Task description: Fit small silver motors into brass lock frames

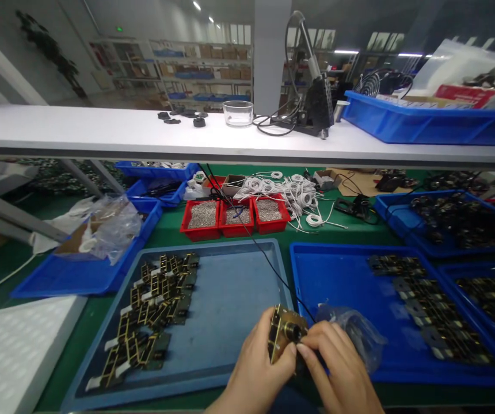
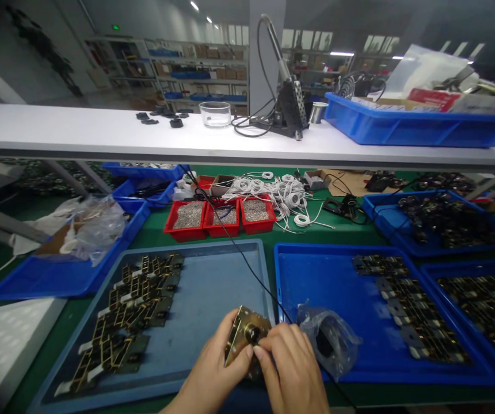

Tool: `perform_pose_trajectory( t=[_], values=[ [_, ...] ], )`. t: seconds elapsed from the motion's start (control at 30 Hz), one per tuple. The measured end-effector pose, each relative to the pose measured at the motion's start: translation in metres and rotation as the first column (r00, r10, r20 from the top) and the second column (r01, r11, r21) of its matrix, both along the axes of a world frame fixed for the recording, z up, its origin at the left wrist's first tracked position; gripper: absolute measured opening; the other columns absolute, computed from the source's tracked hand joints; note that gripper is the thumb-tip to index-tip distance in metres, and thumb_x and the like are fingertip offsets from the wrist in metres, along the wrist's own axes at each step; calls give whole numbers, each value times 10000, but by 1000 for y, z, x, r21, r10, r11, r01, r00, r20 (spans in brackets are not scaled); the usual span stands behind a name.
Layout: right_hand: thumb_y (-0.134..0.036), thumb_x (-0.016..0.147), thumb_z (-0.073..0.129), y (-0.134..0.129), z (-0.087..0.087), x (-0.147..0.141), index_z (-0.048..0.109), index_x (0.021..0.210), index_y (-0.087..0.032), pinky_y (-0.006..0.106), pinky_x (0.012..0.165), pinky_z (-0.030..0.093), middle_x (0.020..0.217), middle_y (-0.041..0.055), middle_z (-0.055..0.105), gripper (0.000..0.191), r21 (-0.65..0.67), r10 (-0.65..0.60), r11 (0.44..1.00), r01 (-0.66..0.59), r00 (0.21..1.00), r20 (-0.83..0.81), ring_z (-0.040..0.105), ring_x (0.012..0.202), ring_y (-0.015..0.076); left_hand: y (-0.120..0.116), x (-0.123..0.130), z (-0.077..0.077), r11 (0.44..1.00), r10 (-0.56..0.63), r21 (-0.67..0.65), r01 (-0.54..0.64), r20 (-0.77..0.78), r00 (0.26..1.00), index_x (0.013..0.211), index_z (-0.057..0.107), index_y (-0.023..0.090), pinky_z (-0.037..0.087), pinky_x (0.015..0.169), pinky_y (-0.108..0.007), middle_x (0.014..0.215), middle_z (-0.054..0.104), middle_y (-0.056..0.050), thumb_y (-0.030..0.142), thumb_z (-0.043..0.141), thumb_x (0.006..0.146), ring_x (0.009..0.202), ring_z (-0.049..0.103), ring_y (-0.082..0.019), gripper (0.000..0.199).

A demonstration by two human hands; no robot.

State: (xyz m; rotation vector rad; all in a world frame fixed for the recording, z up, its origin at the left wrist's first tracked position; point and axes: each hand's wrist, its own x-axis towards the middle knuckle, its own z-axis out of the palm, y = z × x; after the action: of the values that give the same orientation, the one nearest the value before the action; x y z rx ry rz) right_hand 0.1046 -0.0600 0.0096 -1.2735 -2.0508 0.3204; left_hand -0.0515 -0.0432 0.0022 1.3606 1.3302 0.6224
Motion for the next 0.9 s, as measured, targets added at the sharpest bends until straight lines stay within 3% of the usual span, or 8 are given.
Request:
perform_pose_trajectory(
  t=[0.23, 0.37, 0.5, 0.6, 0.7, 0.77, 0.83, 0.9],
  values=[
    [-144, 932, 423, -2, -3, 1, 527, 867, -163, 310, 617, 342, 734, 55, 557, 125, 115, 42, 992, -51, 996, 85, 486, 669, 196, -3, -5, -3, 935, -18, 336, 116, -282, 959, 1191, 474, 136, 475, 867, -433, 1097, 635, -155, 207, 456, 764, 1001, 591, -284, 433],
    [-108, 923, 422, 1, -11, 3, 513, 931, -148, 333, 684, 346, 816, 81, 556, 100, 101, 23, 995, -27, 999, 43, 483, 752, 215, -4, -8, 0, 893, -54, 400, 208, -363, 930, 1184, 477, 123, 496, 818, -470, 1020, 656, -149, 206, 463, 781, 925, 605, -300, 411],
    [-163, 953, 366, 7, -14, 6, 486, 843, -180, 317, 670, 398, 776, 50, 539, 164, -92, 2, 996, -4, 1000, -22, 511, 716, 196, -4, -12, 4, 899, -110, 375, 228, -310, 944, 1172, 486, 146, 480, 857, -459, 1042, 654, -130, 185, 476, 780, 945, 596, -285, 393],
    [-220, 961, 380, 10, -9, 12, 494, 767, -208, 221, 614, 455, 728, -1, 549, 225, -297, 65, 951, -86, 995, -79, 557, 666, 140, -6, -15, 2, 926, -151, 312, 212, -211, 966, 1175, 481, 158, 482, 874, -413, 1082, 644, -123, 196, 498, 772, 983, 592, -268, 406],
    [-314, 949, 406, 8, -5, 18, 553, 846, -233, 197, 672, 475, 807, -8, 609, 197, -584, 12, 797, -154, 971, -239, 600, 748, 138, -7, -18, -4, 940, -142, 277, 201, -220, 965, 1205, 455, 156, 467, 903, -413, 1134, 623, -138, 189, 524, 726, 1038, 570, -284, 485],
    [-387, 922, 433, 6, -9, 17, 565, 956, -245, 228, 721, 478, 880, 10, 640, 197, -694, -64, 698, -177, 950, -307, 610, 805, 167, -7, -18, -7, 934, -145, 271, 231, -303, 942, 1241, 426, 146, 441, 932, -442, 1168, 601, -155, 178, 511, 716, 1070, 547, -301, 532],
    [-435, 870, 495, 4, -23, 14, 580, 955, -243, 246, 664, 484, 809, 18, 657, 226, -703, -61, 691, -166, 956, -286, 619, 722, 185, -7, -17, -11, 930, -161, 249, 271, -388, 908, 1270, 411, 104, 424, 936, -489, 1155, 599, -186, 172, 511, 702, 1053, 545, -331, 581],
    [-452, 816, 544, 2, -44, 7, 610, 852, -249, 253, 563, 464, 655, 6, 637, 216, -673, -34, 730, -120, 977, -212, 599, 579, 189, -8, -16, -18, 934, -172, 212, 288, -439, 882, 1265, 438, 66, 430, 912, -520, 1103, 618, -213, 166, 547, 661, 1007, 561, -363, 622]
  ],
)
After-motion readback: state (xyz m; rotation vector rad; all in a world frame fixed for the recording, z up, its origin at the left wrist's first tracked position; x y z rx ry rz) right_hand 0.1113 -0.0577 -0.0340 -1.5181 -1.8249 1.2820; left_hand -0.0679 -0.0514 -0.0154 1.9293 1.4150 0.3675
